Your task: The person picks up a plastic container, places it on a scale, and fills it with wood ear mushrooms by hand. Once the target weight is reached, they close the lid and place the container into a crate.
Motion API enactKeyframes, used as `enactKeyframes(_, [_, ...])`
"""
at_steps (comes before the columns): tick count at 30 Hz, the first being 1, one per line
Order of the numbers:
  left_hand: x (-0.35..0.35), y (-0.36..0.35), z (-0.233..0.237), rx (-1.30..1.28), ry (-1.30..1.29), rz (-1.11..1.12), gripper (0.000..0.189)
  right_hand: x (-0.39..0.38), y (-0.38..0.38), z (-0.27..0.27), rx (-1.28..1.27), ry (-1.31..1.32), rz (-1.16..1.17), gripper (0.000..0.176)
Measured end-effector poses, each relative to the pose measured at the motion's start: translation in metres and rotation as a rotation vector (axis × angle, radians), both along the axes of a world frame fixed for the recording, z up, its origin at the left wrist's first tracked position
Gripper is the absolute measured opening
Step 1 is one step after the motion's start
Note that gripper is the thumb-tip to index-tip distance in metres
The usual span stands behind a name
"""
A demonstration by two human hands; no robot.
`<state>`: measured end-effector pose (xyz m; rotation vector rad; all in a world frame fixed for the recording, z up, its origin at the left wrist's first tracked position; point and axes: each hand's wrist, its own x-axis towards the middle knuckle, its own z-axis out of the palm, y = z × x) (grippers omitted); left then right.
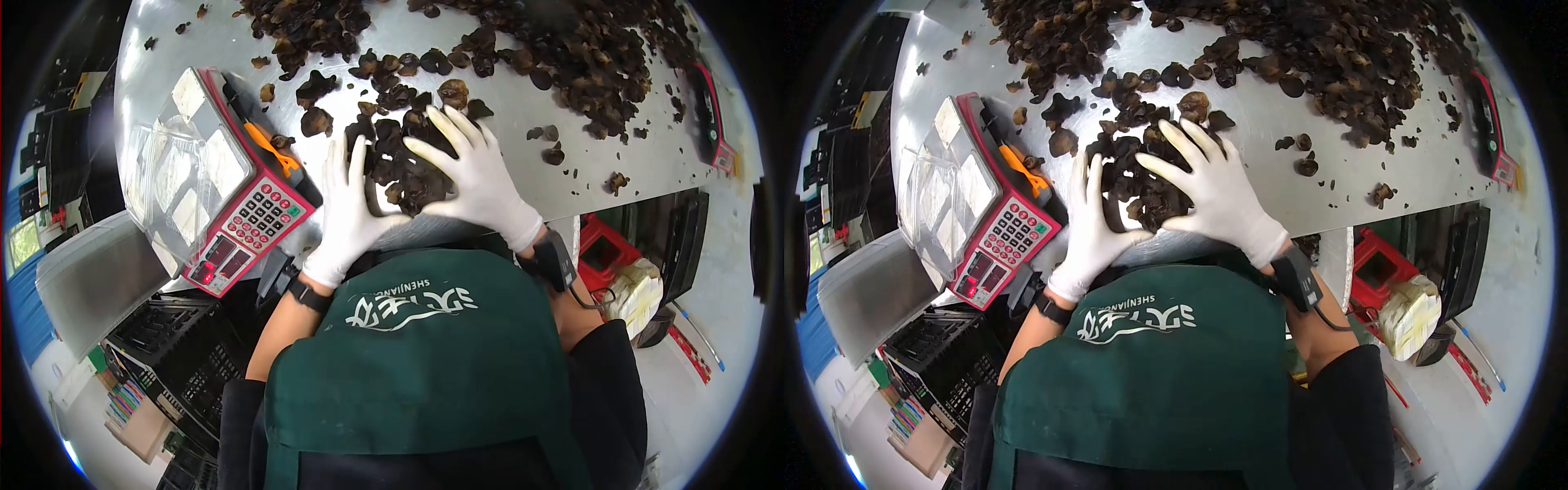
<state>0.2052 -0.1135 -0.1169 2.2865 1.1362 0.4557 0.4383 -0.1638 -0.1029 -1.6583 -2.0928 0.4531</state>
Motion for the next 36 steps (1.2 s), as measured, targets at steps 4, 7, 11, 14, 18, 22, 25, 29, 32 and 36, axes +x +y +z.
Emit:
enactKeyframes(4, [0.013,0.011,-0.001,0.016,-0.023,-0.06,0.131,-0.003,0.024,-0.009,0.046,-0.057,0.081,0.086])
enactKeyframes(7, [0.006,0.009,0.001,-0.026,-0.203,0.028,0.106,0.005,0.019,-0.015,0.067,-0.033,0.093,0.08])
enactKeyframes(11, [-0.004,0.003,-0.001,-0.063,-0.252,0.124,0.057,0.004,0.015,-0.02,0.103,-0.001,0.068,0.075])
enactKeyframes(14, [0.001,0.008,-0.013,0.131,-0.188,0.105,0.029,0.003,0.015,-0.022,0.106,-0.003,0.063,0.073])
enactKeyframes(18, [0.006,0.015,-0.037,0.126,-0.208,0.102,0.016,0.004,0.015,-0.025,0.111,-0.016,0.07,0.073])
enactKeyframes(22, [0.006,0.019,-0.041,0.124,-0.204,0.104,0.015,0.004,0.015,-0.024,0.107,-0.024,0.079,0.075])
enactKeyframes(25, [0.002,0.018,-0.034,0.101,-0.203,0.098,0.015,0.006,0.016,-0.023,0.098,-0.024,0.089,0.076])
enactKeyframes(29, [0.002,0.01,-0.024,0.043,-0.259,0.124,0.017,0.005,0.017,-0.023,0.086,-0.04,0.084,0.079])
enactKeyframes(32, [0.002,0.011,-0.028,0.045,-0.229,0.115,0.02,0.004,0.016,-0.023,0.073,-0.047,0.084,0.08])
enactKeyframes(36, [-0.004,0.013,-0.037,0.094,-0.254,0.097,0.028,0.005,0.018,-0.021,0.043,-0.002,0.068,0.081])
